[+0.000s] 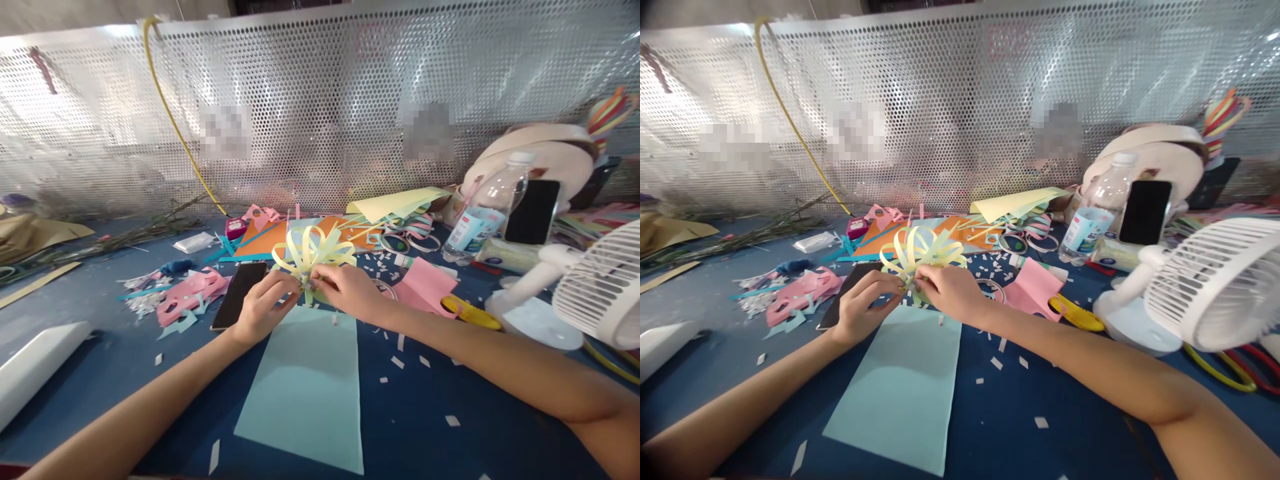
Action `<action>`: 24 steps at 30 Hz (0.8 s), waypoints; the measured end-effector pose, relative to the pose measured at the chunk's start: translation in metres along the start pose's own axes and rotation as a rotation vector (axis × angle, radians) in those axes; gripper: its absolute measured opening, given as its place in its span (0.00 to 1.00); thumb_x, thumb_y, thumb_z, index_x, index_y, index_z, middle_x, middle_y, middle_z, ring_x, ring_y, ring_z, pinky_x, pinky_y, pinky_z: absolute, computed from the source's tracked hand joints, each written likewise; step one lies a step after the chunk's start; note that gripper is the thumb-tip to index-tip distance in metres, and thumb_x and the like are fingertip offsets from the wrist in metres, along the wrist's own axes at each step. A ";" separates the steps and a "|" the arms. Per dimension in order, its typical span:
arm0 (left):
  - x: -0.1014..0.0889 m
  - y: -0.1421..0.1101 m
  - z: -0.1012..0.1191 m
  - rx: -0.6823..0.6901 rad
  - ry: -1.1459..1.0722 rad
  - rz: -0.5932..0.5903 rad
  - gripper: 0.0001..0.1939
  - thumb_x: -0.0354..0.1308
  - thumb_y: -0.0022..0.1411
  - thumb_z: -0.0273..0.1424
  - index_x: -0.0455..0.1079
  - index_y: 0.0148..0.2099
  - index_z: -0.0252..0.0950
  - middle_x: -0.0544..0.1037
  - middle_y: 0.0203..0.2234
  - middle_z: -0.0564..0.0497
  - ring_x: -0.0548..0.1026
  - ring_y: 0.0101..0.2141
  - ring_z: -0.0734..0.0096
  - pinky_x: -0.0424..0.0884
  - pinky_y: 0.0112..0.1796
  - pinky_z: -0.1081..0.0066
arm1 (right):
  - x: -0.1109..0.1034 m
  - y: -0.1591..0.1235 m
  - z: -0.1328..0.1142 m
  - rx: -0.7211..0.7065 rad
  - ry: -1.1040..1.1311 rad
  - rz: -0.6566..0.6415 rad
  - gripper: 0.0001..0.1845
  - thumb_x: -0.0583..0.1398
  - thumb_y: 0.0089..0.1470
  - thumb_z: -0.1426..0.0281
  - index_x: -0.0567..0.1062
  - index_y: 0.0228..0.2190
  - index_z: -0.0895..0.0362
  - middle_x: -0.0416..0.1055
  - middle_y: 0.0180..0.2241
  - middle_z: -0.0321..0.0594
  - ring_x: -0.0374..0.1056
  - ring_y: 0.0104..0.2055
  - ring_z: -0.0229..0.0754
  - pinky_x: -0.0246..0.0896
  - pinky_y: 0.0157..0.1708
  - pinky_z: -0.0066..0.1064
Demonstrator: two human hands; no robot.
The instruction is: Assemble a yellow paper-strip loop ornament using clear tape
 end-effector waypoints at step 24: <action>0.001 0.002 0.004 0.020 0.015 0.010 0.14 0.60 0.58 0.13 0.71 0.44 0.34 0.76 0.36 0.47 0.76 0.36 0.71 0.75 0.39 0.72 | 0.003 -0.003 -0.005 -0.060 -0.227 0.039 0.11 0.54 0.64 0.63 0.75 0.36 0.53 0.73 0.22 0.34 0.66 0.23 0.37 0.44 0.24 0.30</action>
Point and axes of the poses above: each hand's wrist, its own y-axis towards the middle knuckle, its own x-axis out of the palm, z = x × y, the point moved 9 cm from there along y, towards the middle knuckle
